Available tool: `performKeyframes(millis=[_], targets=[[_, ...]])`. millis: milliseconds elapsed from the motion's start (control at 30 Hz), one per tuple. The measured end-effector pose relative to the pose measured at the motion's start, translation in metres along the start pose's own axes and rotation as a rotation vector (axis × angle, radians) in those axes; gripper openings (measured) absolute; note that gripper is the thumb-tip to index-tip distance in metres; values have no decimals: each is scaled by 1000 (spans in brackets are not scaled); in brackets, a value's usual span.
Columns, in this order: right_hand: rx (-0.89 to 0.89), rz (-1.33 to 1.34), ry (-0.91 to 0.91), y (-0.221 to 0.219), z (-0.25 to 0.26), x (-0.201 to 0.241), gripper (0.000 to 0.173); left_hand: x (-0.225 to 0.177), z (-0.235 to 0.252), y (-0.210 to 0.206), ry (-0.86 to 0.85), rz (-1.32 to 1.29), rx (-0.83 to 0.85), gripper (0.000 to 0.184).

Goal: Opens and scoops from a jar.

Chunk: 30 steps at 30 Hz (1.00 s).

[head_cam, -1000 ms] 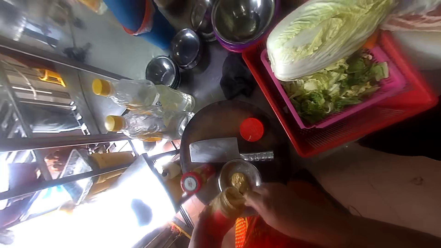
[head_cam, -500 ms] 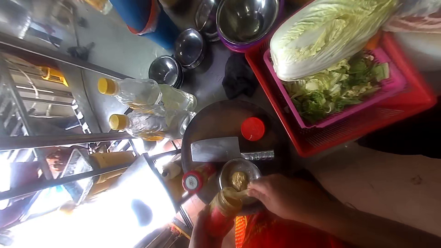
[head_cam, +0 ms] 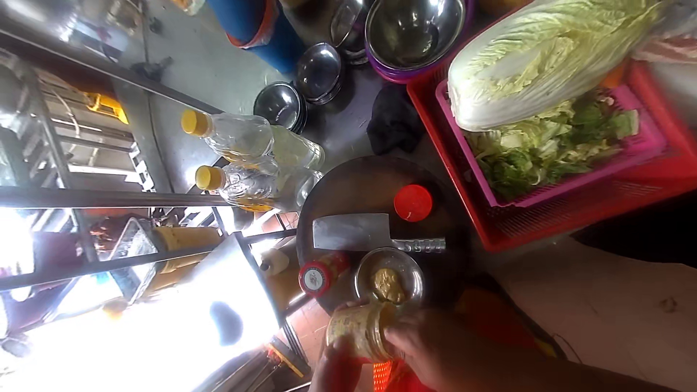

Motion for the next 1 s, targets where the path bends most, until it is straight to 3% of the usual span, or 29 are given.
performKeyframes(millis=[133,200,400,467,567,667,800,933,1000], targets=[[7,-242,108,1,6,6,10,-4,0,3,187,109,-81,83],[26,-331,70,3,6,6,9,-5,-4,4,234,189,-101,80],[-118,-416,-81,16,-13,15,19,-3,-10,9,52,-3,3,59],[-55,-308,-51,22,-11,19,20,0,-12,14,19,-50,74,58],[70,-241,-18,17,8,19,9,0,-8,12,-19,-40,156,55],[36,-391,-97,19,12,17,5,-4,-4,6,-36,12,101,56],[-23,-368,-45,24,1,21,20,-8,-6,11,-93,18,47,55],[37,-263,-91,15,10,7,7,-10,-6,2,-55,53,-2,59],[-57,-351,-119,15,1,0,10,-15,-7,-2,-41,91,-141,67]])
Point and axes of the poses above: each hand's wrist, its own z-axis towards the middle knuckle, its own y-axis out of the back of the hand, x = y × z, the point moved 1 cm from there along z, towards the middle knuckle, and after that the axes turned 10 degrees about y, right-handed, at the moved point
